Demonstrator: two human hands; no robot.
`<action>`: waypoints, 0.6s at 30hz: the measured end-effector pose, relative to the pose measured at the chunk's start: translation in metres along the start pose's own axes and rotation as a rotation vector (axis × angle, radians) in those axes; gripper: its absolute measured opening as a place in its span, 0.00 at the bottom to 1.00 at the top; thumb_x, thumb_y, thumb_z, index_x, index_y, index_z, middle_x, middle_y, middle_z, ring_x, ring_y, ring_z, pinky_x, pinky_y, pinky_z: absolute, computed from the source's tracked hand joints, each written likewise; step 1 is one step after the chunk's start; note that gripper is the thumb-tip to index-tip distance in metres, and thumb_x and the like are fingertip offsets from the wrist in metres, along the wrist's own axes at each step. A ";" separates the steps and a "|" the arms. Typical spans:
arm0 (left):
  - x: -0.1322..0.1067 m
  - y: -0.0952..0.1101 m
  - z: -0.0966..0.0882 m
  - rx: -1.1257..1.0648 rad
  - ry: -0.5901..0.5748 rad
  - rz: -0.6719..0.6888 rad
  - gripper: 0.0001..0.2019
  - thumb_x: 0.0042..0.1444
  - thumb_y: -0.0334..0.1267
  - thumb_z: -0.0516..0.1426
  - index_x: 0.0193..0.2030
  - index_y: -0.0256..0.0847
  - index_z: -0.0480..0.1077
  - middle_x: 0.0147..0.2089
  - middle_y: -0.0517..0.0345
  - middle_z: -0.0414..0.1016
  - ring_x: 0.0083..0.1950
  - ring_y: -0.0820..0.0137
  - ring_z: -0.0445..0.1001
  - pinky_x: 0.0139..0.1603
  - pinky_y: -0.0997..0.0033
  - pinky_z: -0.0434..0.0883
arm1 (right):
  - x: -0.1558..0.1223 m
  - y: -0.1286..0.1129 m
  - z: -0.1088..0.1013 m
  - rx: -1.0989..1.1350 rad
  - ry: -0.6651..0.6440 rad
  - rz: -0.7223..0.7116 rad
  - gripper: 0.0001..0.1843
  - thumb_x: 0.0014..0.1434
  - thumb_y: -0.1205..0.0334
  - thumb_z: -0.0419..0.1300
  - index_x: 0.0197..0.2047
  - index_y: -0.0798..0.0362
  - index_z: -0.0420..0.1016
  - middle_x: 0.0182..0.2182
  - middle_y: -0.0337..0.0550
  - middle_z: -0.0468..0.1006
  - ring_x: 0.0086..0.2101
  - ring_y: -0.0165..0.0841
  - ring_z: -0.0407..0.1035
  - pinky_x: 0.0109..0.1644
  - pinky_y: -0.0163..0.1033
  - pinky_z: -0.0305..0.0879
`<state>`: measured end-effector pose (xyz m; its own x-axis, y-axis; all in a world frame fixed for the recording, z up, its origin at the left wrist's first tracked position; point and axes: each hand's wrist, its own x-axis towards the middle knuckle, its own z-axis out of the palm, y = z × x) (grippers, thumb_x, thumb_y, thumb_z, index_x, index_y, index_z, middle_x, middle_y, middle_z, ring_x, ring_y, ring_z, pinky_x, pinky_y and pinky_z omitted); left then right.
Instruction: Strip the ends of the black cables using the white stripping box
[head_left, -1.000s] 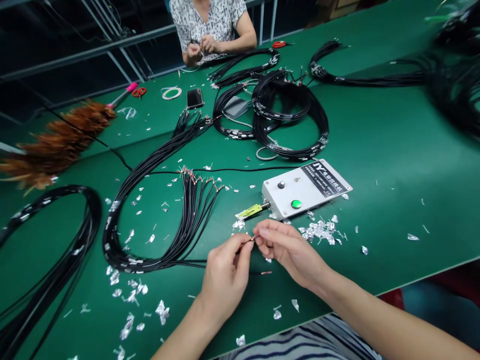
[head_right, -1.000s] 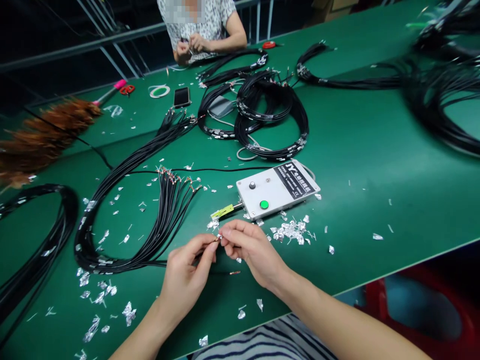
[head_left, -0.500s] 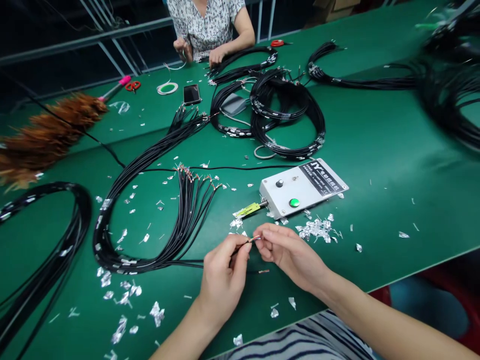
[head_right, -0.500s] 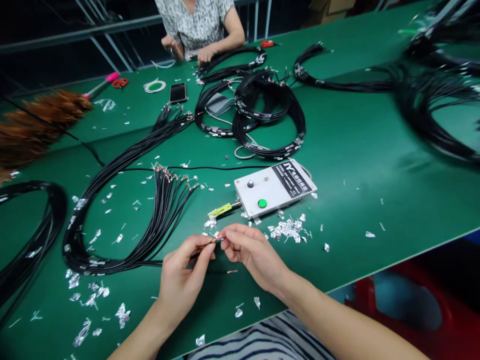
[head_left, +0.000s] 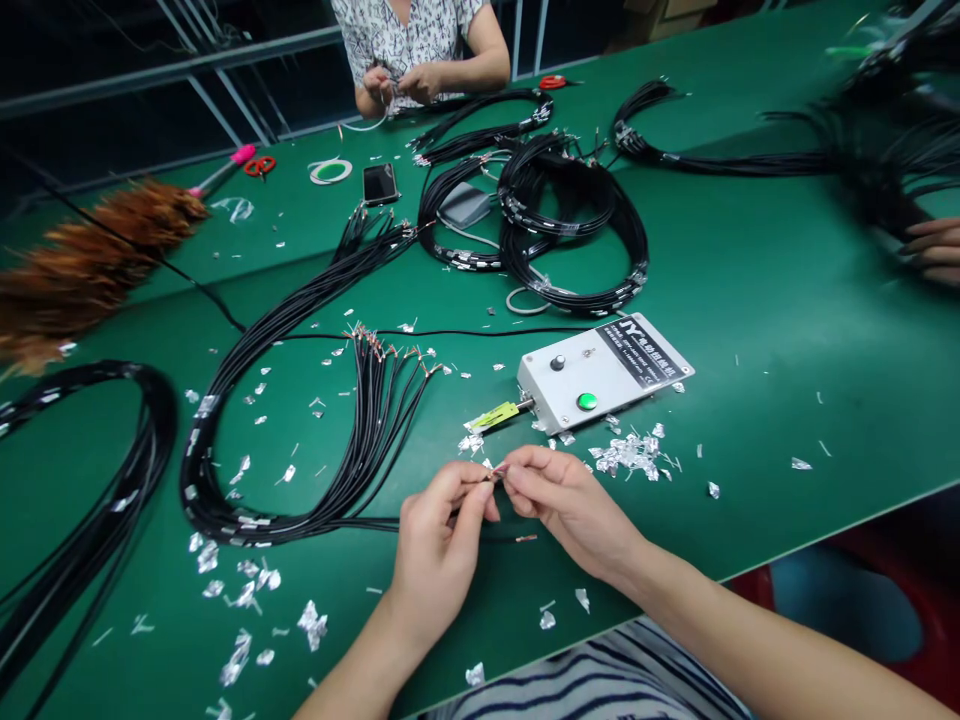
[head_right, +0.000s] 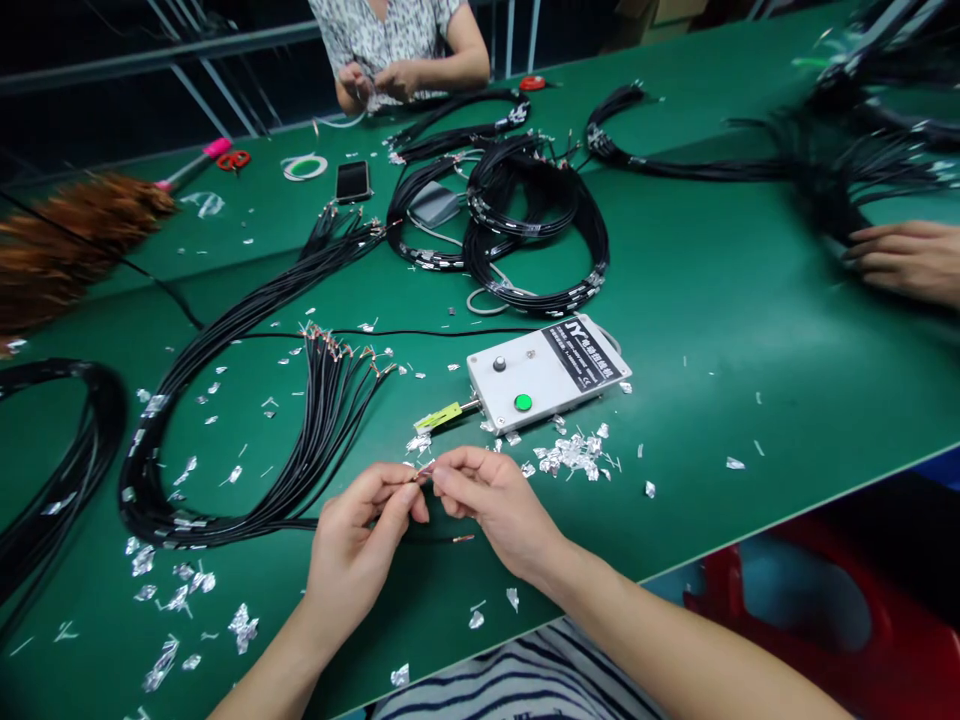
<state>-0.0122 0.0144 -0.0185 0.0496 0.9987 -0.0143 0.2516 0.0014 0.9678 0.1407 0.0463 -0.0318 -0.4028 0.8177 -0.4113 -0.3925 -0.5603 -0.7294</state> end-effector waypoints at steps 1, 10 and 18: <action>0.000 -0.001 -0.001 -0.017 -0.011 -0.020 0.06 0.65 0.35 0.52 0.44 0.40 0.69 0.26 0.63 0.70 0.26 0.76 0.68 0.25 0.79 0.64 | 0.000 0.000 0.001 -0.045 0.001 -0.023 0.19 0.48 0.48 0.73 0.30 0.54 0.75 0.20 0.33 0.68 0.23 0.26 0.58 0.30 0.34 0.54; 0.005 0.002 0.001 -0.172 -0.051 -0.012 0.08 0.62 0.37 0.56 0.43 0.41 0.75 0.37 0.56 0.68 0.32 0.73 0.69 0.32 0.75 0.70 | 0.002 -0.003 0.004 -0.289 -0.022 -0.078 0.15 0.55 0.50 0.63 0.30 0.53 0.70 0.17 0.31 0.65 0.20 0.26 0.56 0.26 0.33 0.53; 0.006 -0.001 0.012 -0.349 0.192 -0.168 0.08 0.58 0.41 0.61 0.33 0.39 0.71 0.31 0.63 0.67 0.18 0.82 0.58 0.18 0.78 0.55 | 0.001 -0.010 0.003 -0.473 -0.087 -0.125 0.13 0.58 0.51 0.60 0.30 0.51 0.67 0.19 0.32 0.64 0.21 0.28 0.60 0.24 0.32 0.56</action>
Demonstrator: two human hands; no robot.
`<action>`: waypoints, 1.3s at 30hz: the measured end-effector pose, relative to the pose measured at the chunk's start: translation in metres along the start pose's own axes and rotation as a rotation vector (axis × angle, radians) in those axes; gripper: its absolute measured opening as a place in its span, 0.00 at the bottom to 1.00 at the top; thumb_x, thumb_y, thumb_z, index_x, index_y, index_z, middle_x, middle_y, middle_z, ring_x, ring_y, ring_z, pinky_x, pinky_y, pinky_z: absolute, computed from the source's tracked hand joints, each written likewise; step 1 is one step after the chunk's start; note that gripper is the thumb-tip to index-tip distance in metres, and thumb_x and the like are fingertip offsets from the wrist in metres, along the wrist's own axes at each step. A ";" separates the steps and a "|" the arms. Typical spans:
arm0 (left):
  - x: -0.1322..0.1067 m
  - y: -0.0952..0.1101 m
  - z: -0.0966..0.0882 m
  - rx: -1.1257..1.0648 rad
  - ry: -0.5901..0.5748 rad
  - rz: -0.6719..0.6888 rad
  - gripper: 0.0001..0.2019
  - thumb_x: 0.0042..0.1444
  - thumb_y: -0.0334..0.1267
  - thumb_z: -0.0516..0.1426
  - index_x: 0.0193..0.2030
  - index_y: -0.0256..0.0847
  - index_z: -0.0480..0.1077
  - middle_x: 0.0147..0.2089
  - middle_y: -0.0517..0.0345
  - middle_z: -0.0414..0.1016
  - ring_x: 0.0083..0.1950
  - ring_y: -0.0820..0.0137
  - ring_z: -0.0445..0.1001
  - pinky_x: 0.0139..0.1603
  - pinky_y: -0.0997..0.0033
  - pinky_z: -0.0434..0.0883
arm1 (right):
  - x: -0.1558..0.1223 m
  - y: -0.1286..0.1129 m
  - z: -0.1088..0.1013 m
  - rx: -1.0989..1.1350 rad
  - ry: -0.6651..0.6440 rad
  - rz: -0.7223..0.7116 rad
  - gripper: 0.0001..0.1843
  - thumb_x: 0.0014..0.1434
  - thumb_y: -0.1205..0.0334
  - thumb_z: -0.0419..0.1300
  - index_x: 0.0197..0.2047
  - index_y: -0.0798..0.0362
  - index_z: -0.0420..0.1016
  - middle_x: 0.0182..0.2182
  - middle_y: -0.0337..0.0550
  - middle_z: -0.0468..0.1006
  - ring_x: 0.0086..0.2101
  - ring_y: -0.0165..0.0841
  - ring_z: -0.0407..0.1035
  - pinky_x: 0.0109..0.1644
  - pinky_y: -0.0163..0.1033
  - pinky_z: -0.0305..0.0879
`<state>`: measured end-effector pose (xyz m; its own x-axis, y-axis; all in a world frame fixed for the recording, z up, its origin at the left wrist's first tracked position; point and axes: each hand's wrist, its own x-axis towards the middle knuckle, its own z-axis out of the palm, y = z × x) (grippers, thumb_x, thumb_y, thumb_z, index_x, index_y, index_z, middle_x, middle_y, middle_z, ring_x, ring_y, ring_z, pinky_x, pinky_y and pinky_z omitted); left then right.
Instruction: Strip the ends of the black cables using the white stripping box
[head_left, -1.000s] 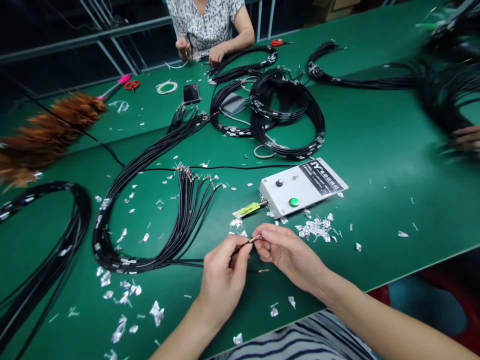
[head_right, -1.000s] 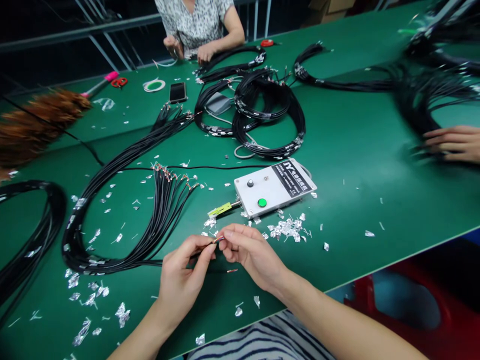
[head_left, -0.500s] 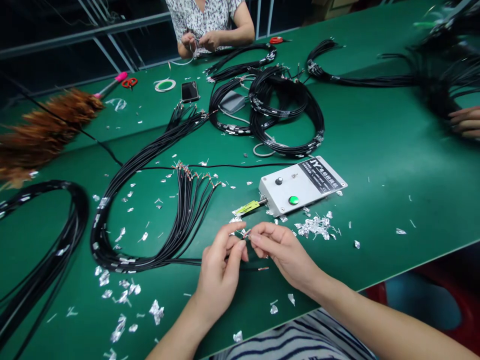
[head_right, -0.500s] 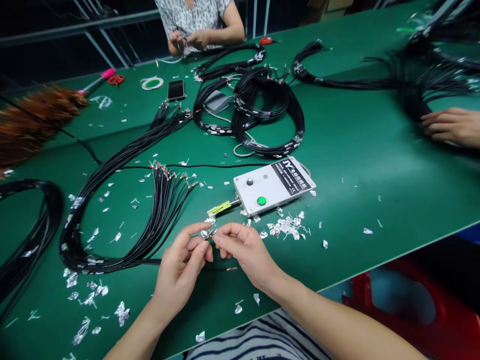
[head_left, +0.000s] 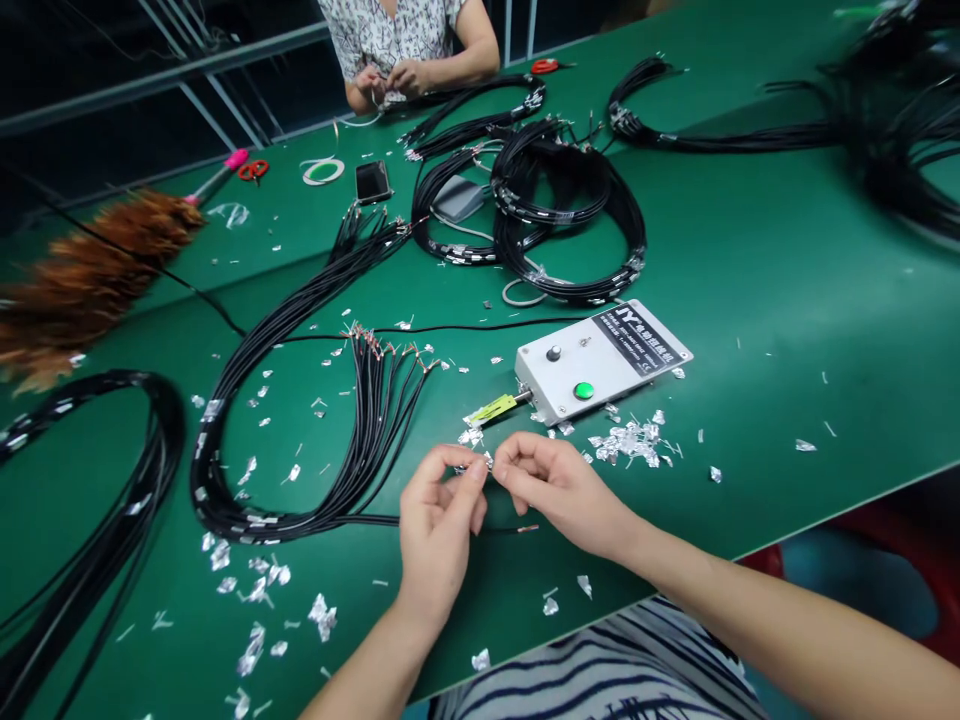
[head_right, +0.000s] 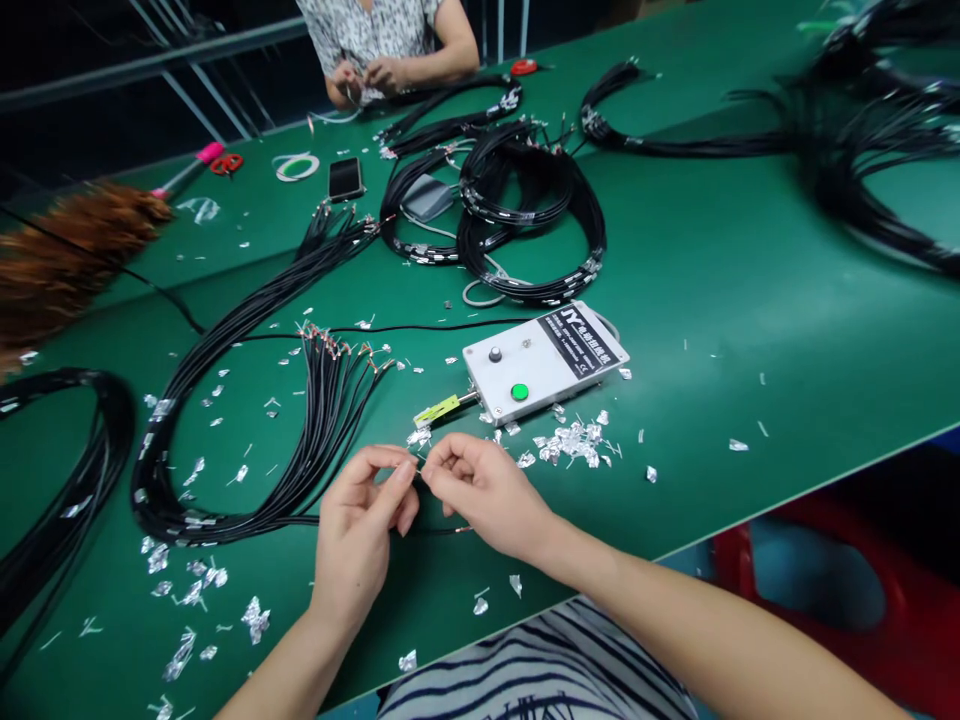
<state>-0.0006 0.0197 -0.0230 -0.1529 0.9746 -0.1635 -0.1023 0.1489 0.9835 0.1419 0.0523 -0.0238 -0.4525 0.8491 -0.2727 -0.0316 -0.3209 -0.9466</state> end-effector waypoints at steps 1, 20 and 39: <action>-0.001 0.000 0.000 0.021 0.000 0.006 0.09 0.58 0.42 0.60 0.33 0.39 0.70 0.29 0.63 0.66 0.20 0.81 0.59 0.19 0.78 0.56 | 0.000 -0.001 -0.002 -0.063 0.011 -0.040 0.12 0.59 0.53 0.59 0.30 0.51 0.67 0.20 0.33 0.65 0.22 0.28 0.60 0.24 0.33 0.57; 0.012 0.008 -0.010 0.684 -0.186 0.460 0.10 0.63 0.31 0.50 0.32 0.41 0.69 0.32 0.57 0.70 0.34 0.69 0.69 0.38 0.72 0.68 | 0.016 -0.022 -0.041 -1.452 -0.033 -0.882 0.16 0.71 0.66 0.51 0.35 0.54 0.78 0.30 0.41 0.79 0.32 0.33 0.68 0.35 0.41 0.49; 0.041 -0.005 -0.013 0.366 -0.015 0.062 0.08 0.57 0.40 0.56 0.29 0.41 0.66 0.22 0.66 0.60 0.21 0.76 0.57 0.21 0.76 0.55 | 0.044 -0.028 -0.039 -1.801 0.049 -0.715 0.10 0.65 0.72 0.54 0.42 0.57 0.77 0.39 0.48 0.79 0.41 0.41 0.67 0.44 0.46 0.51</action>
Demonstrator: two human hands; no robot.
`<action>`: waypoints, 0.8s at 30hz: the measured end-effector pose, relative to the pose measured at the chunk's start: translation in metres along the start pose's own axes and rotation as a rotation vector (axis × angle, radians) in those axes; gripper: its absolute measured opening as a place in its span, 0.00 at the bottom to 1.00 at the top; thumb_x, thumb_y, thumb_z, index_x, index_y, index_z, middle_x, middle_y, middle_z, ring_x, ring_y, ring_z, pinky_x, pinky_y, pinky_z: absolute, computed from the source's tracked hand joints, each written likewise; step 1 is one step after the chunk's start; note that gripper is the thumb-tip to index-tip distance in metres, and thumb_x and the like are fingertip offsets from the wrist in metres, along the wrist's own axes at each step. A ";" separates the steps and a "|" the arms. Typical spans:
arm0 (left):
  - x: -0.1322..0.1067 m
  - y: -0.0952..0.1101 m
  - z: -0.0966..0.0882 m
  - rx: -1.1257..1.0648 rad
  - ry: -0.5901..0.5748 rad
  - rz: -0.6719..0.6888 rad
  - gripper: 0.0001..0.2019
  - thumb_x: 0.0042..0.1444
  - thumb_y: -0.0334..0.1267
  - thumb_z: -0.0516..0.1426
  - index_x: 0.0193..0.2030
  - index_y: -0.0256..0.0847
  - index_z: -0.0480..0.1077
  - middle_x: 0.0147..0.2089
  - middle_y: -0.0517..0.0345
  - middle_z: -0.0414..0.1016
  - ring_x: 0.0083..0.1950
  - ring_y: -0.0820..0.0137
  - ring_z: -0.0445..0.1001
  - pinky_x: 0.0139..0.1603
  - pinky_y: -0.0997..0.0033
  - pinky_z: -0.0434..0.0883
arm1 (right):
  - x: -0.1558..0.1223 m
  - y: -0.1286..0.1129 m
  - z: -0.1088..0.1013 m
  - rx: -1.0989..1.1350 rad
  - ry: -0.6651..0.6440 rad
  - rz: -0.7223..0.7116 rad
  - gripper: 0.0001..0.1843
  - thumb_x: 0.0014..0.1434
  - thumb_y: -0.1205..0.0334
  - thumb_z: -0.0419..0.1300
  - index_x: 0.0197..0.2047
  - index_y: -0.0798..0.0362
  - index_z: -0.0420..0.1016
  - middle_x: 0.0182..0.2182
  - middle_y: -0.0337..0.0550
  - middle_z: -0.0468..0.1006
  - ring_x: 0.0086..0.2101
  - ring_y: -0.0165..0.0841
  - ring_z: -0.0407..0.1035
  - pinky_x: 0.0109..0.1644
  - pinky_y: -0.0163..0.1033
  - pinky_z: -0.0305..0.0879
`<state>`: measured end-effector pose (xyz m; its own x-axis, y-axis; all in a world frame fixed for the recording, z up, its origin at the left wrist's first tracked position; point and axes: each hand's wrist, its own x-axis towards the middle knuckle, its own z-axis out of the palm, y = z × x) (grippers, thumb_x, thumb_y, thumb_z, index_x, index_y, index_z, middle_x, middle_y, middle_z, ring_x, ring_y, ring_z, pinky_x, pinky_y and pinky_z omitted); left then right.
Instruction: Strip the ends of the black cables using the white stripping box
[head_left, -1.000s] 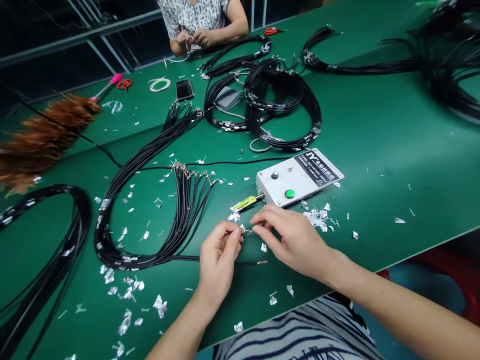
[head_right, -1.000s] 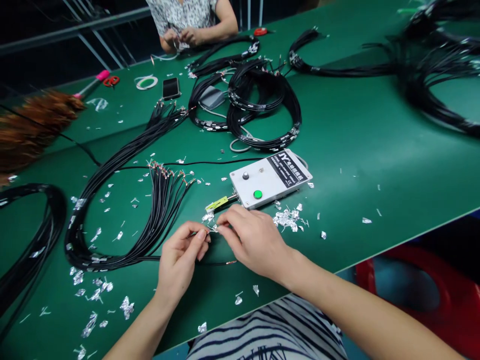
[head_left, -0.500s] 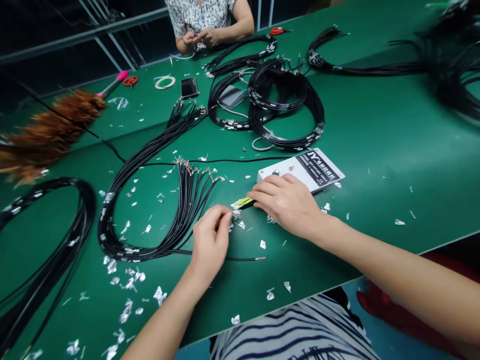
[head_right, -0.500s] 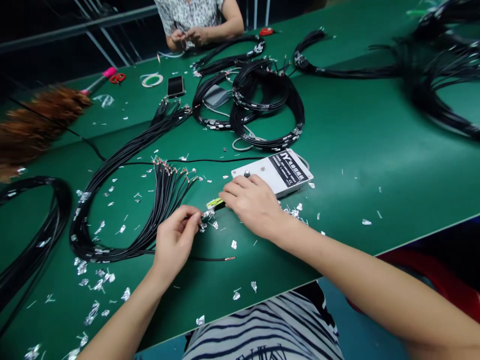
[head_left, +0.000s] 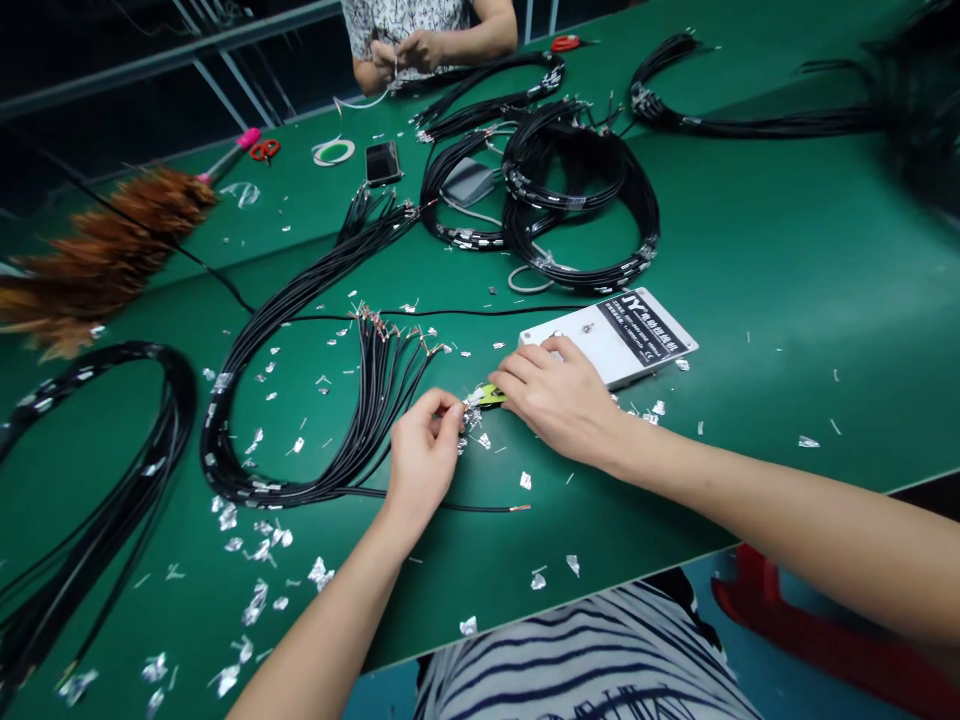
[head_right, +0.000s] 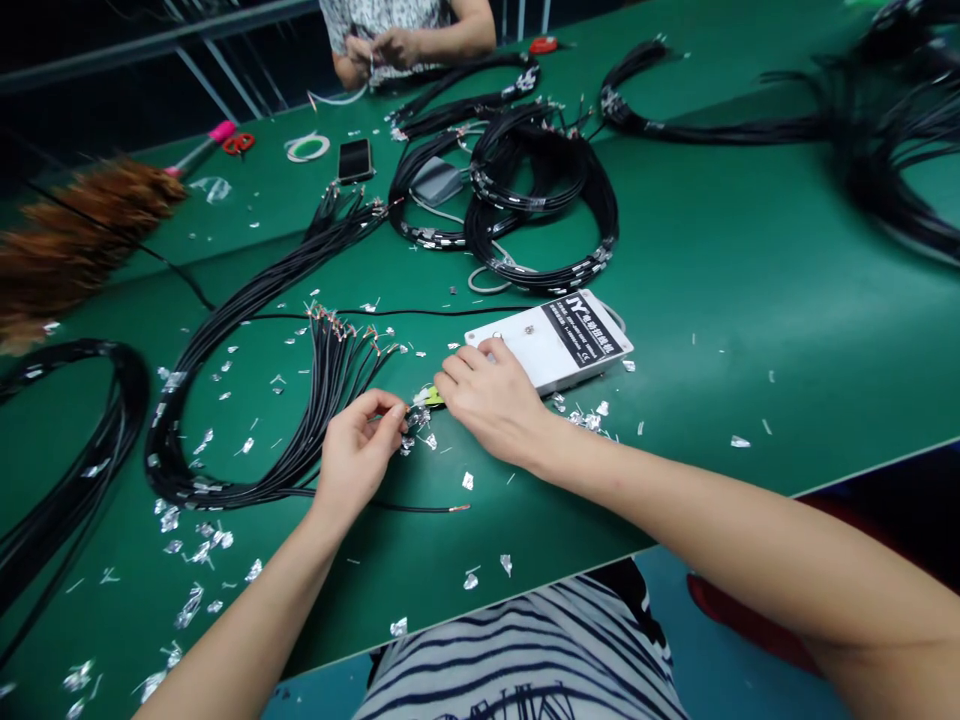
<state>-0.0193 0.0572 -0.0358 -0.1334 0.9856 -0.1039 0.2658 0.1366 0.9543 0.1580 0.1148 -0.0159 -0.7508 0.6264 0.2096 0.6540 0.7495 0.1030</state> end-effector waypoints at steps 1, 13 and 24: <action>0.001 0.000 0.000 0.007 0.004 0.000 0.08 0.56 0.40 0.56 0.29 0.41 0.66 0.22 0.66 0.60 0.21 0.76 0.57 0.21 0.76 0.55 | 0.001 0.001 0.000 0.001 -0.011 -0.006 0.10 0.65 0.72 0.55 0.40 0.56 0.77 0.36 0.46 0.79 0.39 0.41 0.67 0.44 0.46 0.50; 0.013 -0.001 0.002 0.059 -0.041 -0.036 0.09 0.52 0.42 0.55 0.28 0.40 0.66 0.22 0.64 0.63 0.22 0.74 0.61 0.22 0.75 0.56 | 0.008 0.005 0.001 -0.006 -0.014 -0.033 0.09 0.61 0.73 0.60 0.31 0.53 0.77 0.29 0.41 0.77 0.35 0.37 0.66 0.42 0.43 0.47; 0.015 -0.001 0.001 0.086 -0.050 -0.042 0.09 0.52 0.43 0.55 0.28 0.40 0.66 0.22 0.63 0.64 0.22 0.74 0.61 0.23 0.75 0.57 | 0.009 0.001 -0.004 -0.012 -0.036 -0.021 0.07 0.62 0.72 0.60 0.34 0.55 0.77 0.33 0.44 0.78 0.39 0.41 0.69 0.44 0.46 0.48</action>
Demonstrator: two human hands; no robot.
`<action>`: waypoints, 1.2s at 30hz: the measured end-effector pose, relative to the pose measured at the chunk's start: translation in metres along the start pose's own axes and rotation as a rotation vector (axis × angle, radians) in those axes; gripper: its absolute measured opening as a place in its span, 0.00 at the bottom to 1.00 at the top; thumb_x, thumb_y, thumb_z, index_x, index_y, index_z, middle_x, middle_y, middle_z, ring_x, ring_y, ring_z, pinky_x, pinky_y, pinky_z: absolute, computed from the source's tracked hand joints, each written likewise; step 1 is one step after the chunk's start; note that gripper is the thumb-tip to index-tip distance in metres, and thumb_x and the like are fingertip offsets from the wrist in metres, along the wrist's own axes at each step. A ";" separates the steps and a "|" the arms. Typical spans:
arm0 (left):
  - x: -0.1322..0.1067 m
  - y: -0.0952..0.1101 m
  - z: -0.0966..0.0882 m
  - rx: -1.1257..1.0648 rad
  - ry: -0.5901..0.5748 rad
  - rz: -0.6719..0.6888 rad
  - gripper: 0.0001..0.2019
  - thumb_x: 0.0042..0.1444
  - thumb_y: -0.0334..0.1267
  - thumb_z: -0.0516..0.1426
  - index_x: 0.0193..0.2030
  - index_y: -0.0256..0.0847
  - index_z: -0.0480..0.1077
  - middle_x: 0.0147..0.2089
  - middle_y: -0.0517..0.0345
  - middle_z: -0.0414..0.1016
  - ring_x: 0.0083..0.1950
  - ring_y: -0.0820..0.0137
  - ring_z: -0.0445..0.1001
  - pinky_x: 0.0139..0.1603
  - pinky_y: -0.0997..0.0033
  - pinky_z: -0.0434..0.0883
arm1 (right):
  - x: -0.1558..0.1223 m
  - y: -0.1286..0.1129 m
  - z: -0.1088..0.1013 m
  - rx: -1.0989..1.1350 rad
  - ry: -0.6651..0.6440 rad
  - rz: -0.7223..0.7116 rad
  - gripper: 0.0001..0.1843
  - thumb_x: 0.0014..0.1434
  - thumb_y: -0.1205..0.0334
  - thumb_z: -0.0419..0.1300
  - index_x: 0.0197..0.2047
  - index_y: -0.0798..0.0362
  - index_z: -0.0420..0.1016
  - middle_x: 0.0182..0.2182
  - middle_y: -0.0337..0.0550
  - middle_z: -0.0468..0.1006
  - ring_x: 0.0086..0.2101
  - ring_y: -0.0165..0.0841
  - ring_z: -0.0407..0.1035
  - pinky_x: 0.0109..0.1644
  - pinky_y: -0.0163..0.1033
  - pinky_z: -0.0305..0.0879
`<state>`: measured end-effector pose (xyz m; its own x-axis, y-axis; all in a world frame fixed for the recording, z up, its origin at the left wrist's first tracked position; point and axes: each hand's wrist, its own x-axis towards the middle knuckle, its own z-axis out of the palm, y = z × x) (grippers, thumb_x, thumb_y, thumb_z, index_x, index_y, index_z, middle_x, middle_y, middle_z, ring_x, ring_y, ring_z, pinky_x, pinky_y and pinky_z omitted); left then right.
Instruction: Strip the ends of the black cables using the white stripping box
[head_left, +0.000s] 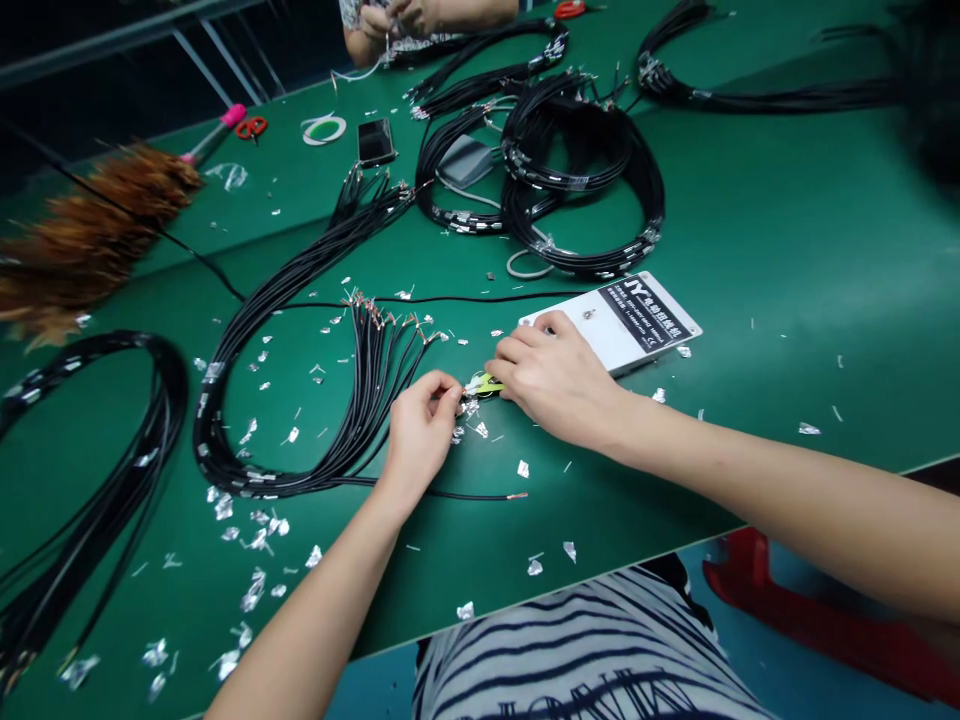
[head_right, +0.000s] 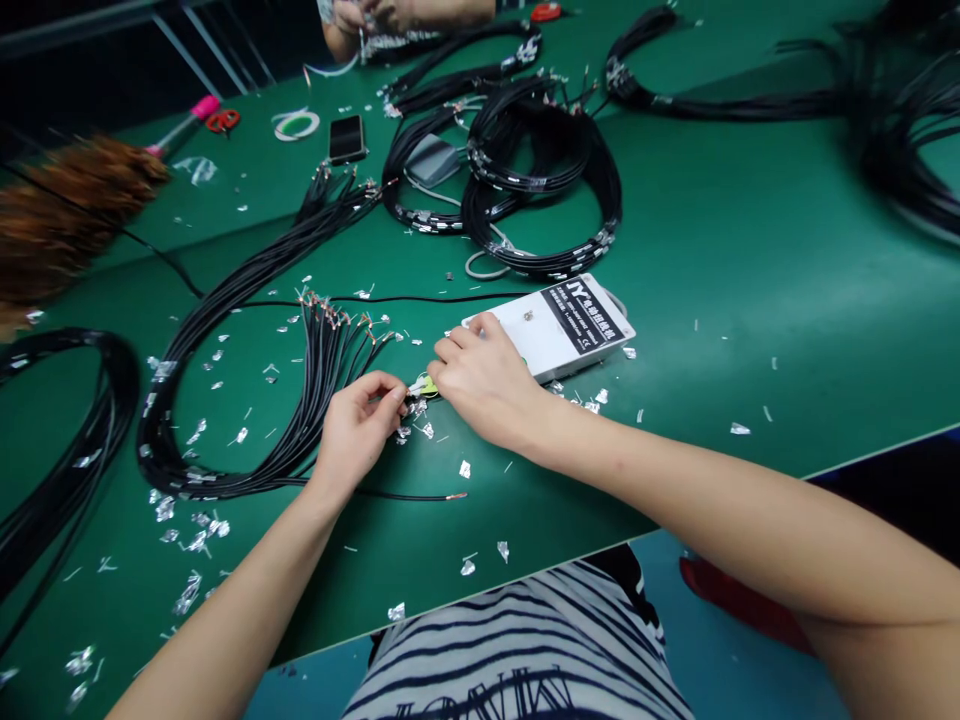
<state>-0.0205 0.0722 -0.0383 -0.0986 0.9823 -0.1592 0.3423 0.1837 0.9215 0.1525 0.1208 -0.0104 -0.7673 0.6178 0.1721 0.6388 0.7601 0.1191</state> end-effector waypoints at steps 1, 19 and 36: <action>0.000 0.000 0.000 0.014 0.001 0.007 0.09 0.52 0.43 0.55 0.28 0.40 0.67 0.22 0.63 0.64 0.22 0.74 0.61 0.23 0.75 0.57 | 0.000 0.000 -0.001 0.013 -0.003 0.000 0.06 0.62 0.71 0.60 0.35 0.55 0.77 0.34 0.45 0.78 0.40 0.42 0.69 0.45 0.46 0.49; -0.003 -0.002 -0.006 0.120 0.045 0.095 0.10 0.54 0.43 0.54 0.28 0.40 0.68 0.21 0.64 0.63 0.22 0.73 0.60 0.22 0.75 0.55 | -0.095 -0.004 0.004 0.272 0.529 0.297 0.10 0.62 0.76 0.57 0.36 0.50 0.66 0.47 0.41 0.82 0.51 0.43 0.72 0.53 0.49 0.57; 0.018 -0.019 -0.046 0.812 0.289 0.402 0.07 0.59 0.27 0.51 0.39 0.38 0.69 0.43 0.42 0.69 0.46 0.55 0.70 0.46 0.55 0.67 | -0.097 -0.095 0.005 0.662 0.087 0.122 0.08 0.63 0.73 0.55 0.33 0.53 0.69 0.36 0.43 0.75 0.36 0.38 0.67 0.38 0.43 0.60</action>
<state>-0.0719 0.0846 -0.0421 -0.0225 0.9503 0.3105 0.9350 -0.0899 0.3430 0.1658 -0.0107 -0.0434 -0.6668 0.7096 0.2275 0.5298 0.6661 -0.5249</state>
